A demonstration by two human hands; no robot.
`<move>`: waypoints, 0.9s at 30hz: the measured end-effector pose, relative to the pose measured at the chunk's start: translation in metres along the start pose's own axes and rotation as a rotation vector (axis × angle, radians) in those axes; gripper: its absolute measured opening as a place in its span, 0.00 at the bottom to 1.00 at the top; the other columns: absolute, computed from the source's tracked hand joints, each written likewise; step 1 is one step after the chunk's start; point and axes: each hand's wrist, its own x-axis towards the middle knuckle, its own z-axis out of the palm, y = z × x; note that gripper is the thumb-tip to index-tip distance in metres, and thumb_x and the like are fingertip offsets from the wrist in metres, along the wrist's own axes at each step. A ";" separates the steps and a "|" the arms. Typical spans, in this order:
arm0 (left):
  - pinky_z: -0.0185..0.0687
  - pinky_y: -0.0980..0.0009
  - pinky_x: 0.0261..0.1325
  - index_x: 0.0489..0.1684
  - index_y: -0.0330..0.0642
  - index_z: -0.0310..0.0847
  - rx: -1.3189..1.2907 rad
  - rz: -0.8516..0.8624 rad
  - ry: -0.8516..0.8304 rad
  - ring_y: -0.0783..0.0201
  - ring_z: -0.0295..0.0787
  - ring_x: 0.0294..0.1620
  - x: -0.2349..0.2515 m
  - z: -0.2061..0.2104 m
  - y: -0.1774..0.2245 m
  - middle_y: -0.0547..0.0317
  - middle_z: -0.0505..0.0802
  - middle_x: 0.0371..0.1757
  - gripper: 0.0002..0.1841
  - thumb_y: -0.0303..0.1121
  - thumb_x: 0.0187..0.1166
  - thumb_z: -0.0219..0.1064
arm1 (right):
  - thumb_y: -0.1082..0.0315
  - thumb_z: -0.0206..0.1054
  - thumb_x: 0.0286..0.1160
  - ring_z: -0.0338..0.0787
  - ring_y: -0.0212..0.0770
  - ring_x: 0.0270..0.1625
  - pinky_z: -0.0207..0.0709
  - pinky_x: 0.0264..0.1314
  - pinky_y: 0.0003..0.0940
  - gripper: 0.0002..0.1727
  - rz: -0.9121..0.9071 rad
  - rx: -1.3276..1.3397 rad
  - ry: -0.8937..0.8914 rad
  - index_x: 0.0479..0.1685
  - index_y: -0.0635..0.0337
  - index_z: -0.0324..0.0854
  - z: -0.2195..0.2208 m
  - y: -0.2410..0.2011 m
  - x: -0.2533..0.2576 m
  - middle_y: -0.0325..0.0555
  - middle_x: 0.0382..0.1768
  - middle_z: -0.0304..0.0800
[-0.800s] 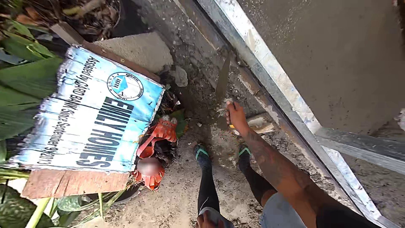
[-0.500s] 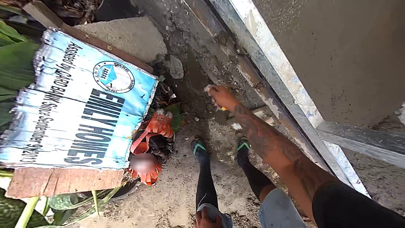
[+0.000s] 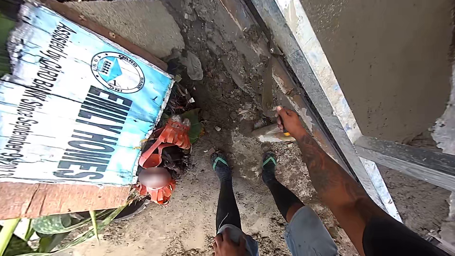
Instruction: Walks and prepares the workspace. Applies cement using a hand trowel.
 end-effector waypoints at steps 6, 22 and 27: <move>0.78 0.38 0.67 0.79 0.49 0.78 0.014 -0.014 -0.024 0.38 0.79 0.74 -0.002 0.002 0.001 0.40 0.80 0.77 0.40 0.60 0.66 0.75 | 0.41 0.44 0.94 0.74 0.33 0.15 0.76 0.19 0.29 0.29 0.059 0.121 -0.159 0.50 0.57 0.78 0.024 -0.009 0.008 0.35 0.19 0.72; 0.77 0.38 0.68 0.79 0.49 0.77 0.055 -0.022 -0.026 0.39 0.79 0.74 -0.002 0.014 -0.002 0.42 0.80 0.77 0.41 0.61 0.64 0.76 | 0.36 0.45 0.91 0.74 0.33 0.15 0.74 0.18 0.29 0.33 0.162 -0.218 -0.305 0.50 0.56 0.81 0.034 -0.077 0.046 0.37 0.21 0.75; 0.78 0.38 0.67 0.78 0.48 0.78 0.024 -0.028 -0.016 0.39 0.80 0.74 -0.003 0.014 0.001 0.41 0.80 0.77 0.42 0.61 0.64 0.75 | 0.38 0.41 0.93 0.73 0.34 0.13 0.74 0.16 0.30 0.32 0.053 0.002 -0.288 0.47 0.57 0.78 0.030 -0.090 -0.003 0.36 0.18 0.72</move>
